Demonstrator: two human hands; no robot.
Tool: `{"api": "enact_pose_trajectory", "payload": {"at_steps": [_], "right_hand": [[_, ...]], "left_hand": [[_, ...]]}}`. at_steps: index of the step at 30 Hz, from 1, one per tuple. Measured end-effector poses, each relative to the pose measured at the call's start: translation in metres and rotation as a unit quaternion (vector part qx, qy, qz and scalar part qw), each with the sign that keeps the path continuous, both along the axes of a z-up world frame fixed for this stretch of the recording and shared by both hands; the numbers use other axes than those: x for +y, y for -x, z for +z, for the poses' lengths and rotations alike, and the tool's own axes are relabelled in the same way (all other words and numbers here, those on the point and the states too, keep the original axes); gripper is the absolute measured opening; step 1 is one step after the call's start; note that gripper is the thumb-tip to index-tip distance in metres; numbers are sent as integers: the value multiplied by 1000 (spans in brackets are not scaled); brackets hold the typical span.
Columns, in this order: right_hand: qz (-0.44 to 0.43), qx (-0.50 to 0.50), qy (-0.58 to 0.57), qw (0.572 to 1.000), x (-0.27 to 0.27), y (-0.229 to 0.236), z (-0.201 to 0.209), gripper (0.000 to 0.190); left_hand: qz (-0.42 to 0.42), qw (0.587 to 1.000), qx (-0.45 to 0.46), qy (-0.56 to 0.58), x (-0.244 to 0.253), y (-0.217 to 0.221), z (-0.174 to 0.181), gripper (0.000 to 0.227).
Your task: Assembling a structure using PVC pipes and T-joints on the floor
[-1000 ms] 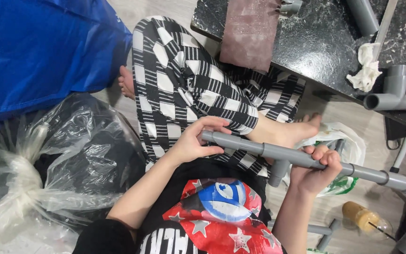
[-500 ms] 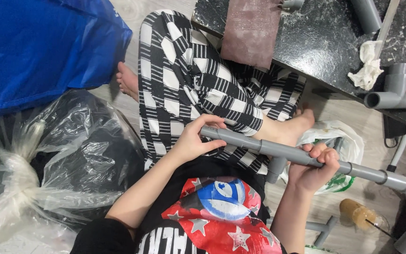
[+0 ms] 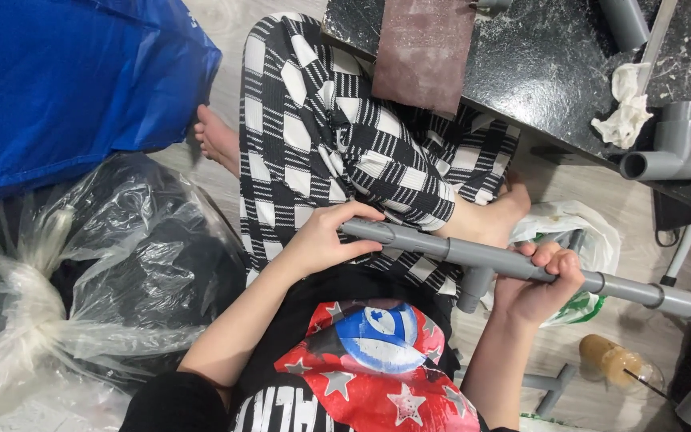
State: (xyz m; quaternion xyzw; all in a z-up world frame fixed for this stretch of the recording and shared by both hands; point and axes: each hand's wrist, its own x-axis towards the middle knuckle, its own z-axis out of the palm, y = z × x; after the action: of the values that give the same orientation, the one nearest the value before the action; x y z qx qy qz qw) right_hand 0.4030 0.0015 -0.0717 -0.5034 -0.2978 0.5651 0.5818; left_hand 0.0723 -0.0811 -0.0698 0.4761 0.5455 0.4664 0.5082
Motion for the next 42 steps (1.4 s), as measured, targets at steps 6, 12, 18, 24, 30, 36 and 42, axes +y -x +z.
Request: {"api": "enact_pose_trajectory", "payload": {"at_steps": [6, 12, 18, 24, 30, 36, 42], "right_hand": [[-15, -1, 8, 1000, 2, 1, 6, 35], [-71, 71, 8, 995, 5, 11, 26, 24], [-60, 79, -5, 995, 6, 11, 28, 25], [-70, 66, 2, 995, 7, 12, 31, 27], [-66, 67, 6, 996, 6, 11, 27, 25], [-44, 63, -8, 997, 5, 11, 26, 23], [-48, 65, 0, 997, 3, 10, 24, 25]], "left_hand": [[-2, 1000, 13, -9, -1, 13, -12, 44], [-1, 1000, -17, -6, -5, 37, -3, 39], [2, 1000, -23, 5, -5, 43, 0, 41], [18, 983, -176, 40, -13, 41, -23, 43], [58, 966, -251, -32, -13, 47, -33, 37], [62, 961, -269, 6, -13, 46, -39, 43], [29, 988, -148, -22, -9, 45, -45, 29]]}}
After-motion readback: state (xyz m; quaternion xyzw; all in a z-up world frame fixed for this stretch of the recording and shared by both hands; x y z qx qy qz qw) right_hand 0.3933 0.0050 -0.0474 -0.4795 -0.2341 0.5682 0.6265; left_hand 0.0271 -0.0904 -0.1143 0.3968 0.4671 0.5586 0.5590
